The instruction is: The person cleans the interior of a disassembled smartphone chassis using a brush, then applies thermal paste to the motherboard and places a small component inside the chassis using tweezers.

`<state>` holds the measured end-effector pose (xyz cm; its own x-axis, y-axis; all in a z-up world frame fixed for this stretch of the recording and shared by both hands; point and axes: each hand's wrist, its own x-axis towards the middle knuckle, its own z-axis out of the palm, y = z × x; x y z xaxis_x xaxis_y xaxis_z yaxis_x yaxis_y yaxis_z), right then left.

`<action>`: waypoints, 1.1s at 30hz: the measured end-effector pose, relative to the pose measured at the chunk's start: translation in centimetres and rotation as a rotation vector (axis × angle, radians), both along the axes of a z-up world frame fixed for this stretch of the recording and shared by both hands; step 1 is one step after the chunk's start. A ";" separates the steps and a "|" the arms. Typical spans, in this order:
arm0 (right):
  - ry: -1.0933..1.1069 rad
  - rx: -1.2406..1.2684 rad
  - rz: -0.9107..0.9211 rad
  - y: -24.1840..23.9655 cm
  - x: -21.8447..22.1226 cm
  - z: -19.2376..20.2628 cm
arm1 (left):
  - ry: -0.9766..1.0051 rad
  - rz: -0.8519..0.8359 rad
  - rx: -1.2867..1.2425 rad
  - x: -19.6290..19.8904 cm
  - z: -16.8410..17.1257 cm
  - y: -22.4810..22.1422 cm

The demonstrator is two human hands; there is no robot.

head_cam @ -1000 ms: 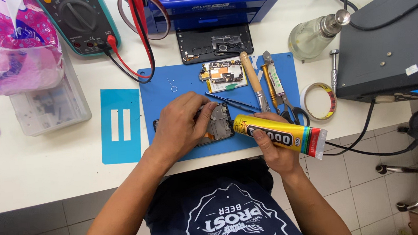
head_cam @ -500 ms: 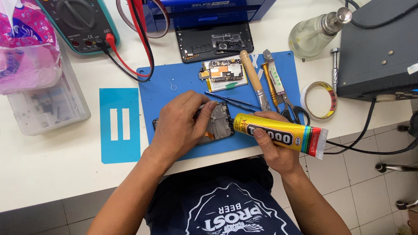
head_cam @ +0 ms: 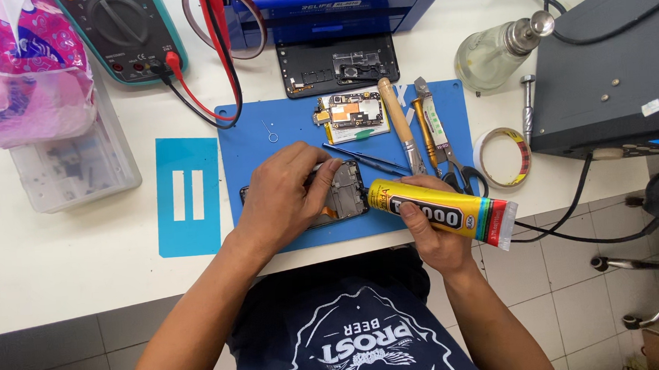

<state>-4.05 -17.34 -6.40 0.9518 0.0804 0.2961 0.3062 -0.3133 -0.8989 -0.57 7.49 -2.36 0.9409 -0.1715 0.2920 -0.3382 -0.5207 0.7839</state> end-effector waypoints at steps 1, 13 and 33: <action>0.000 0.000 0.000 -0.1 0.0 -0.1 | 0.000 0.000 0.000 0.0 -0.2 0.0; 0.003 0.017 -0.007 -0.2 -0.2 0.0 | -0.045 0.009 0.032 0.0 -0.9 0.0; 0.696 1.266 -0.107 1.2 4.5 3.1 | 0.057 0.076 -0.621 0.7 3.9 -2.3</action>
